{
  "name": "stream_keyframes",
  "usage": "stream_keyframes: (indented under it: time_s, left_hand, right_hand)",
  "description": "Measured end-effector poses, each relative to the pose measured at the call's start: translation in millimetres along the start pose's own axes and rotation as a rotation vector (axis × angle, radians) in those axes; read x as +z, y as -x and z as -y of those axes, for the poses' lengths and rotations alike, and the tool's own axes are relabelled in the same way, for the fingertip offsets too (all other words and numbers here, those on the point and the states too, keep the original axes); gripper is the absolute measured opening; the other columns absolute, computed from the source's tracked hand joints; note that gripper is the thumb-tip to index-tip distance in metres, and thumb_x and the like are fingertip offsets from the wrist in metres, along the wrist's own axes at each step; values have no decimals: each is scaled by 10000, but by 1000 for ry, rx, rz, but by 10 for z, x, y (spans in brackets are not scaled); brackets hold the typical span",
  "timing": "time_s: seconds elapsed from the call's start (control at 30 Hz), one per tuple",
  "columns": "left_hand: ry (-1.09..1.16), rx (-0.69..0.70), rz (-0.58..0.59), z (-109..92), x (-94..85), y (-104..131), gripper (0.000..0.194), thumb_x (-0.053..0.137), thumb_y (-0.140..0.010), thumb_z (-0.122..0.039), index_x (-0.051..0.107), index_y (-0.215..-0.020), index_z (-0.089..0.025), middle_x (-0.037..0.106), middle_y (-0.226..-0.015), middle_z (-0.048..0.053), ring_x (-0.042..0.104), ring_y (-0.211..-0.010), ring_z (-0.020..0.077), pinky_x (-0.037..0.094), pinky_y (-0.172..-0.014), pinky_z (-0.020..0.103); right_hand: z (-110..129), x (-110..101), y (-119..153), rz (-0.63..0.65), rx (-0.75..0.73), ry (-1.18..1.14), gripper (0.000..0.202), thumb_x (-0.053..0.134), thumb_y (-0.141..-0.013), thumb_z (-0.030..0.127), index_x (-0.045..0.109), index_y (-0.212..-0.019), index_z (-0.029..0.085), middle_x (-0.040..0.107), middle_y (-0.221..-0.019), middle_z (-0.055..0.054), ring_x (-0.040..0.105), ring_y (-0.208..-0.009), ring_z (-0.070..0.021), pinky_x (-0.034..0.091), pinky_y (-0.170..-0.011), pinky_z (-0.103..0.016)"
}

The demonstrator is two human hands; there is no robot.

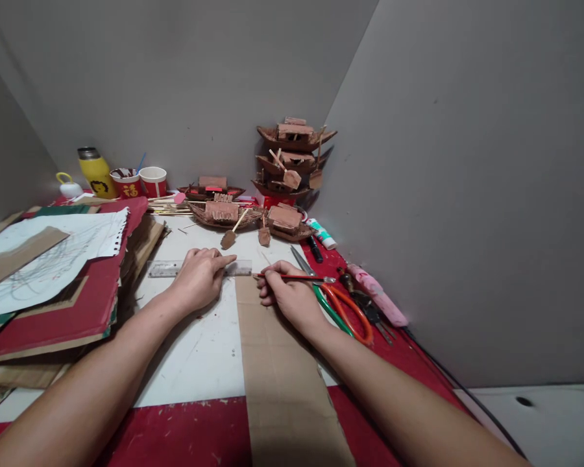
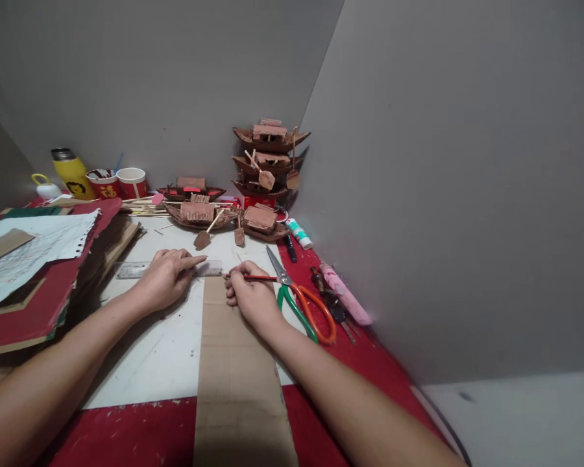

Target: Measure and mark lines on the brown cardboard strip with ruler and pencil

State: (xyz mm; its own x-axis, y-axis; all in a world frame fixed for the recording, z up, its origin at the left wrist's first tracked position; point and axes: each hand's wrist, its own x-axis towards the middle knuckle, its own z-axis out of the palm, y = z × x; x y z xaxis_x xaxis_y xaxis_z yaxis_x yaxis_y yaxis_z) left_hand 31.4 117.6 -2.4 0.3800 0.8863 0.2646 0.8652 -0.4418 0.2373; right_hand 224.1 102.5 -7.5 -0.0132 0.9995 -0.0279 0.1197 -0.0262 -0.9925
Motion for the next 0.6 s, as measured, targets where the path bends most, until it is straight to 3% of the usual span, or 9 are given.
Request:
stream_keyframes:
  time_s: [0.6]
  left_hand:
    - [5, 4, -1, -11, -3, -3, 415, 454, -869, -92, 645, -1218, -211, 651, -914, 77, 579, -914, 251, 383, -846, 405]
  right_hand:
    - [4, 23, -6, 16, 10, 89, 161, 516, -792, 353, 533, -751, 198, 613, -688, 11, 563, -555, -98, 485, -432, -183]
